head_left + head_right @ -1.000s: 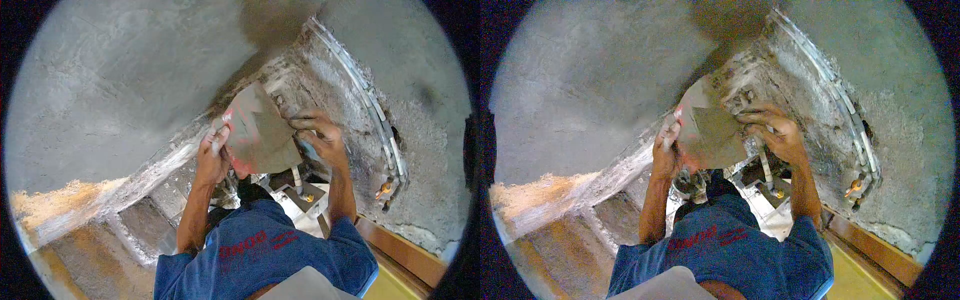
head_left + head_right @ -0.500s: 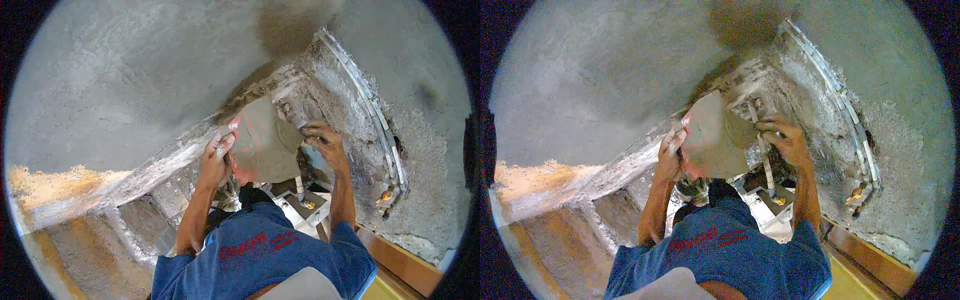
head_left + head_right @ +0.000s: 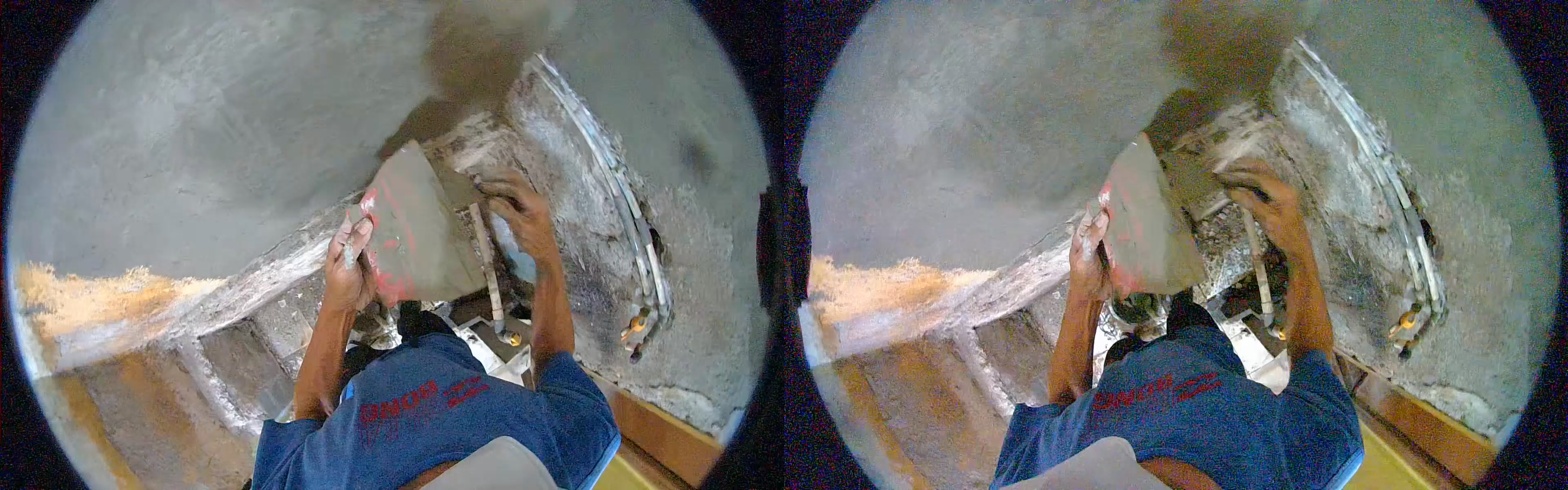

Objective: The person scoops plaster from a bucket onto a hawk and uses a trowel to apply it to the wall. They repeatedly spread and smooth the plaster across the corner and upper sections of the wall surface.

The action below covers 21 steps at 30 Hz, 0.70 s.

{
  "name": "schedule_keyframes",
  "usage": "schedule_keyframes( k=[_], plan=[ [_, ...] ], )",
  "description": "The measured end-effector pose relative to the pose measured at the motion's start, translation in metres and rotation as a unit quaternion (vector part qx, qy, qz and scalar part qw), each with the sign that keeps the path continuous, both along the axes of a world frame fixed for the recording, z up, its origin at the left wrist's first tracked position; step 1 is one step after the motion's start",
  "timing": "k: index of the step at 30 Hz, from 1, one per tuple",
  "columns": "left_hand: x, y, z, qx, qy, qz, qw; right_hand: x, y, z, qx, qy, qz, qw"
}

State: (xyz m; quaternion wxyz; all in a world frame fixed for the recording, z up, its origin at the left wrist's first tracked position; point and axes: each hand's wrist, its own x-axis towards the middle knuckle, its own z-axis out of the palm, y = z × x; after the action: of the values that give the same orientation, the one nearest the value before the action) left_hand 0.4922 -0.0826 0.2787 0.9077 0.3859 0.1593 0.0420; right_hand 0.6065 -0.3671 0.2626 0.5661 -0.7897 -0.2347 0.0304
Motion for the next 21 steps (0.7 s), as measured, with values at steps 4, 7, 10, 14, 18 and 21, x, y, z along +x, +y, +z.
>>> schedule_keyframes(
  k=[4, 7, 10, 14, 18, 21],
  plan=[
    [0.000, 0.025, -0.010, 0.054, -0.034, 0.059, 0.996, -0.027, -0.010, 0.025, -0.124, -0.043, -0.105, 0.986],
    [-0.002, 0.027, -0.011, 0.205, -0.066, 0.117, 0.970, -0.057, -0.004, 0.055, -0.127, -0.205, -0.211, 0.947],
    [0.002, 0.017, -0.022, 0.553, -0.155, 0.254, 0.778, -0.069, 0.015, 0.059, -0.210, -0.338, -0.166, 0.902],
    [-0.006, -0.004, -0.009, 0.430, -0.123, 0.192, 0.874, -0.080, 0.035, 0.037, -0.223, -0.313, -0.206, 0.900],
    [-0.016, -0.004, -0.016, 0.539, -0.112, 0.193, 0.812, -0.076, 0.052, 0.029, -0.133, -0.312, -0.237, 0.910],
    [-0.017, 0.002, -0.023, 0.610, -0.154, 0.125, 0.767, -0.068, 0.055, 0.032, -0.117, -0.329, -0.241, 0.906]
  ],
)
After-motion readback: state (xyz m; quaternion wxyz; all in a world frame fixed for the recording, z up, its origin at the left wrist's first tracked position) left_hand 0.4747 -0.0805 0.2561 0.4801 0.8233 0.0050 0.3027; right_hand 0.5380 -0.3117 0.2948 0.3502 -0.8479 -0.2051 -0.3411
